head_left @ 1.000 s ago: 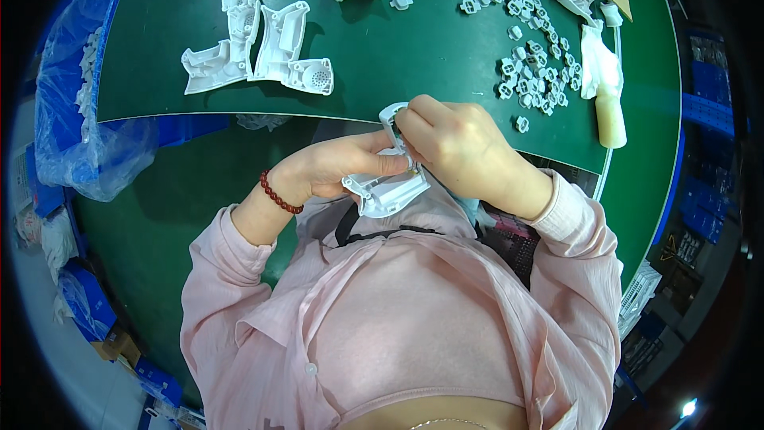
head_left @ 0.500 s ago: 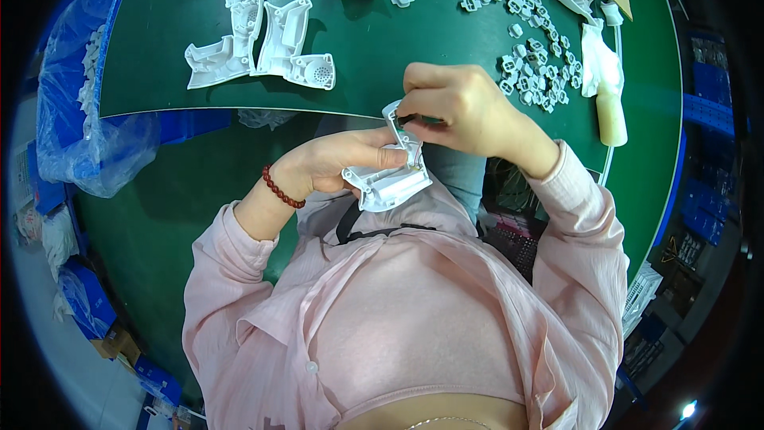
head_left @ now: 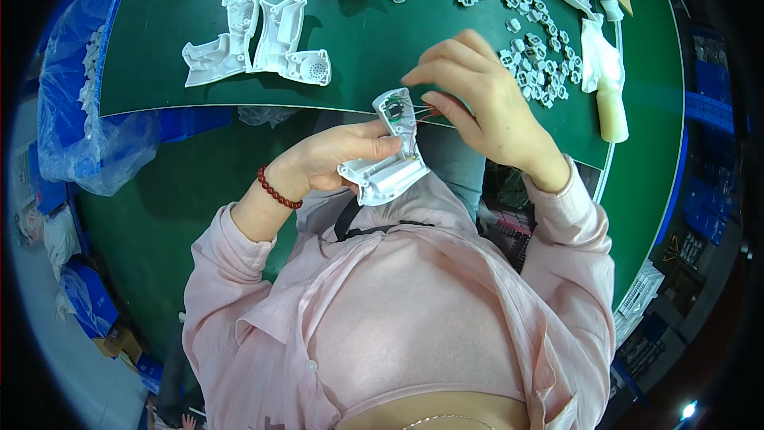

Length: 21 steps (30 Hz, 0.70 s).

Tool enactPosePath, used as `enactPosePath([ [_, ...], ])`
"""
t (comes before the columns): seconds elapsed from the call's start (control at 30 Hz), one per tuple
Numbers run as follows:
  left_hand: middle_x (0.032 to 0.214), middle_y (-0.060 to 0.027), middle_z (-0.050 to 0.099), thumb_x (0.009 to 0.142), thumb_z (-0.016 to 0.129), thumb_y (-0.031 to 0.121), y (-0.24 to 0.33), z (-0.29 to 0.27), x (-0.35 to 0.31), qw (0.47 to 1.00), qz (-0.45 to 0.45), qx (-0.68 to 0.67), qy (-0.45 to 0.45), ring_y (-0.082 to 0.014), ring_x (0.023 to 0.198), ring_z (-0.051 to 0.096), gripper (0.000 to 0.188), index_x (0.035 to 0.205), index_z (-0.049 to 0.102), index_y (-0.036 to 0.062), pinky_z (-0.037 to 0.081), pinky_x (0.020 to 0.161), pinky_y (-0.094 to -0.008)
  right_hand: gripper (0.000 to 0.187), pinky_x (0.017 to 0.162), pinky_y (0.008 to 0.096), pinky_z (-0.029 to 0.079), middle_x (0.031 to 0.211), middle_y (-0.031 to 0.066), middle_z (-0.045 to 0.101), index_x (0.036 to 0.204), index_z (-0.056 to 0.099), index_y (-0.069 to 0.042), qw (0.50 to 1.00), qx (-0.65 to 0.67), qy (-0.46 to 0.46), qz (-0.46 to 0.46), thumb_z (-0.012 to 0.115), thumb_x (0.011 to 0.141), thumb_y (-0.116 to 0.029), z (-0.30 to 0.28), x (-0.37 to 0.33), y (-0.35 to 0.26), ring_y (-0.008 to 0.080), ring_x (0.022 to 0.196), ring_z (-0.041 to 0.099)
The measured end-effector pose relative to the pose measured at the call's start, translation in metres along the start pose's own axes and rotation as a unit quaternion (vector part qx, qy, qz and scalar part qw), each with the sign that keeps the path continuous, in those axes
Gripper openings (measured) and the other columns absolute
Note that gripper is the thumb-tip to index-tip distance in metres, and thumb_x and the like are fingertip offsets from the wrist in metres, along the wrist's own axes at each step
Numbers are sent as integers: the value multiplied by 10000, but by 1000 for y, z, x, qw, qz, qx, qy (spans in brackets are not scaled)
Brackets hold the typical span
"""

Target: Assembling electronic components, wiring, and circuit boards into plastic device housings at a workbench.

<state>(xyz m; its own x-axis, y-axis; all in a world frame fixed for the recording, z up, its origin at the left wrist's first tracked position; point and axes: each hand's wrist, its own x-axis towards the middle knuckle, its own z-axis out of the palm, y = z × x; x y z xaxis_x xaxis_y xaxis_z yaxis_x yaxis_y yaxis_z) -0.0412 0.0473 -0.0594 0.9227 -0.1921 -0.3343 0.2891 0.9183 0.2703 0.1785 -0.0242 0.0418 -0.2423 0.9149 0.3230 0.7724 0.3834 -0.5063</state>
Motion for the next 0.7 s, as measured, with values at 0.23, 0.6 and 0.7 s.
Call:
enactPosePath([
  [0.23,1072,-71,648,1015,571,251,2,10,-1,998,15,27,52,-109,783,681,342,1294,516,61,553,527,-224,206,614,360,510,800,114,629,963,666,-10,996,31,-1,85,710,772,50,22,-26,-5,298,689,627],
  [0.6,1120,-87,659,1007,579,212,6,10,-4,998,14,-10,55,-141,914,702,347,1302,509,44,599,695,-259,272,601,379,502,798,108,619,974,697,-19,1000,-3,21,17,727,707,29,30,-21,-10,284,692,627],
  [0.7,1124,-96,660,1006,573,191,8,8,-7,998,12,-26,62,-156,941,700,331,1290,522,29,603,763,-286,313,611,378,505,812,105,619,987,704,-16,1000,-6,-17,17,725,678,31,30,-20,-10,283,706,629],
])
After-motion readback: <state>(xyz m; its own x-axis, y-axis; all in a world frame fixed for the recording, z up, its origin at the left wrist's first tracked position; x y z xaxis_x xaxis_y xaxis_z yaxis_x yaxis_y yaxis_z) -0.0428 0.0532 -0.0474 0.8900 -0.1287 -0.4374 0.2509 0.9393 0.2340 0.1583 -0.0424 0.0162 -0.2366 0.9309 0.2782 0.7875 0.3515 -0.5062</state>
